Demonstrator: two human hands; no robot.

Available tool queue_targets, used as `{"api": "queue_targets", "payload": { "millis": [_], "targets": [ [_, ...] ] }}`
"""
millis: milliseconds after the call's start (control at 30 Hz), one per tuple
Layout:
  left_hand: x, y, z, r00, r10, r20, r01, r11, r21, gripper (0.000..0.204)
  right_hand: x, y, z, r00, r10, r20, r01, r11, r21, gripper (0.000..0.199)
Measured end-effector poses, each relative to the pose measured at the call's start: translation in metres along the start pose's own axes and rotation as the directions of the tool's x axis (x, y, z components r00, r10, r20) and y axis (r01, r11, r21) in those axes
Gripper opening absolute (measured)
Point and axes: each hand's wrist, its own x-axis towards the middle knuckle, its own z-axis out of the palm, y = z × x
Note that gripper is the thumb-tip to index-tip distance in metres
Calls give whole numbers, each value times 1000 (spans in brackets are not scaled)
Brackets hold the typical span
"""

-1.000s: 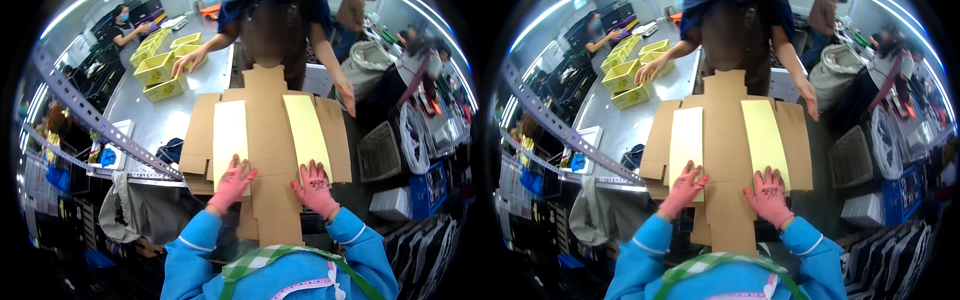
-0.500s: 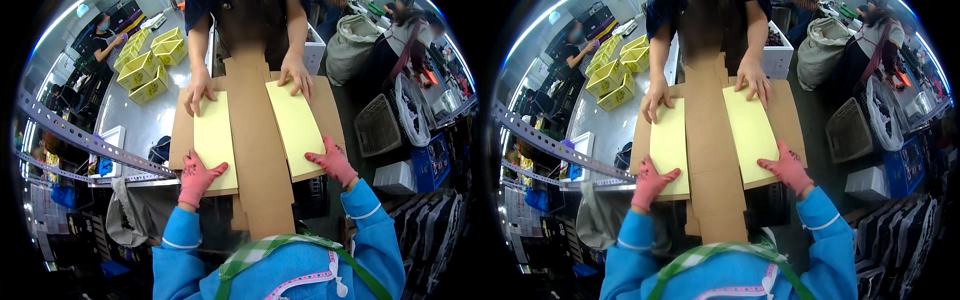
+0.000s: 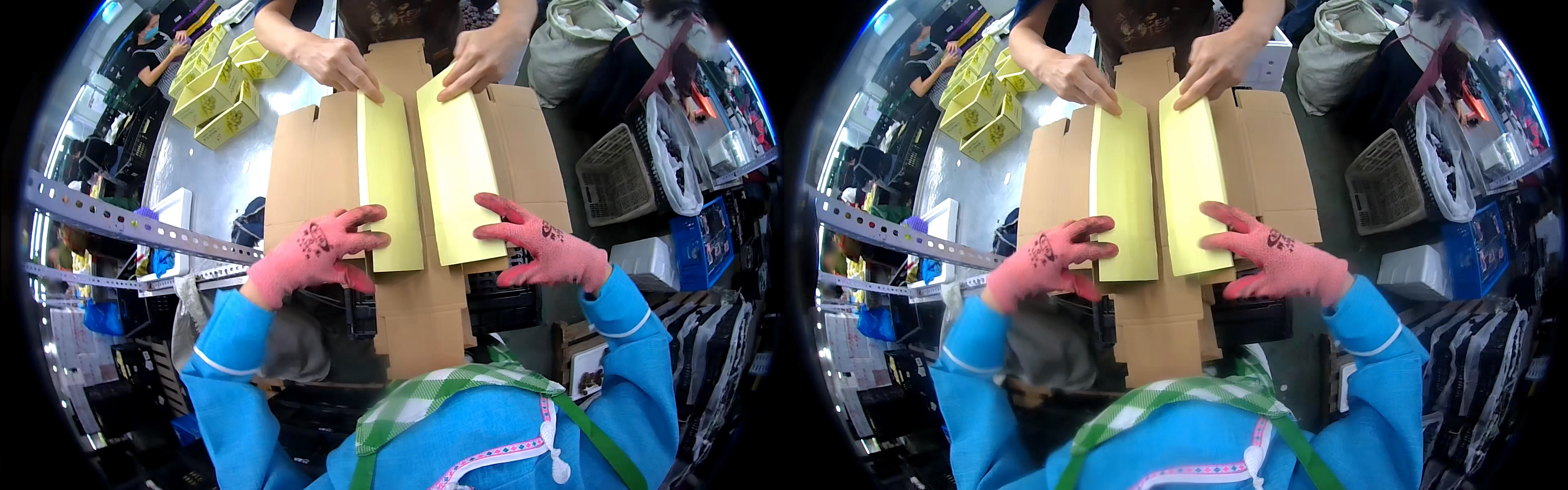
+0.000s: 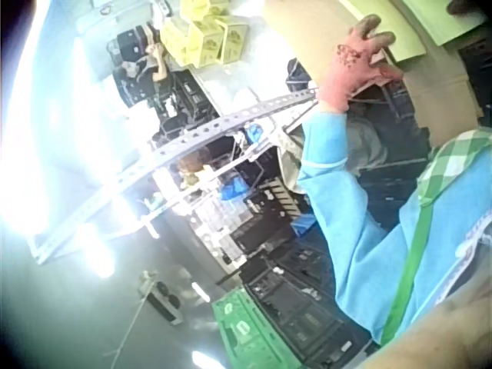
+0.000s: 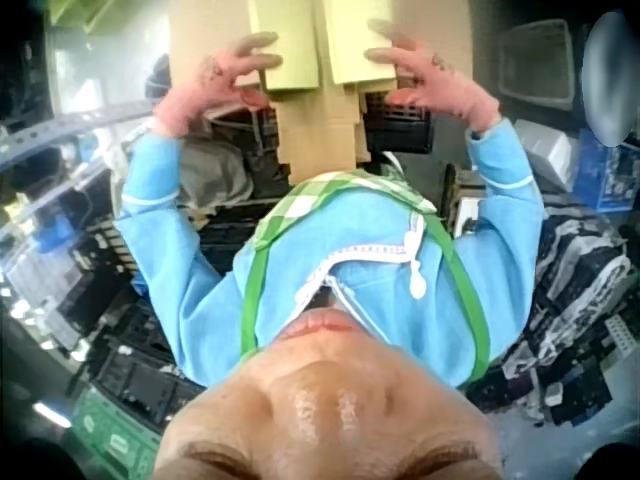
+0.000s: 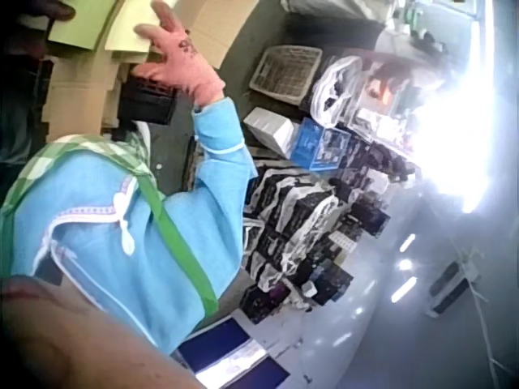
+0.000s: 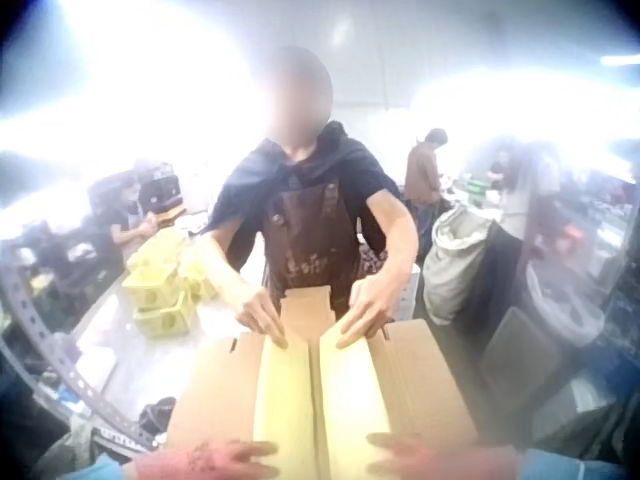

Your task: The person assembles flat-packed cardboard boxes by folding the sides and inserting yellow foam inserts. They work at a table with another person, repeatedly folding and stacking the boxes. The person also uses scissors to cut a plastic tie from a stack of flat cardboard.

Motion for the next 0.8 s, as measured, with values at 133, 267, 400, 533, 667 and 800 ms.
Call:
{"api": "queue_targets", "payload": {
  "millis": [133, 267, 400, 533, 667, 800],
  "targets": [
    [22, -26, 1, 985, 161, 68, -171, 970, 174, 52, 8, 34, -12, 985, -159, 60, 167, 975, -147, 53],
    [19, -31, 8, 987, 158, -15, -143, 924, 356, 38, 21, 35, -8, 955, -295, 42, 290, 886, -362, 37],
    [10, -34, 14, 871, 147, -469, -57, 978, 200, 27, 14, 35, -5, 879, -71, -472, 33, 996, -88, 13],
    [35, -14, 56, 648, -128, -751, 142, 989, -46, 26, 45, 26, 16, 782, -228, -580, -135, 846, -515, 28],
    [74, -13, 63, 724, 6, -690, 318, 884, 341, 31, 78, 32, 34, 867, -297, -400, -132, 638, -759, 39],
    [75, 0, 30, 892, -140, -430, 308, 883, 353, 30, 88, 31, 25, 909, -153, -388, -165, 722, -672, 74]
  ]
}}
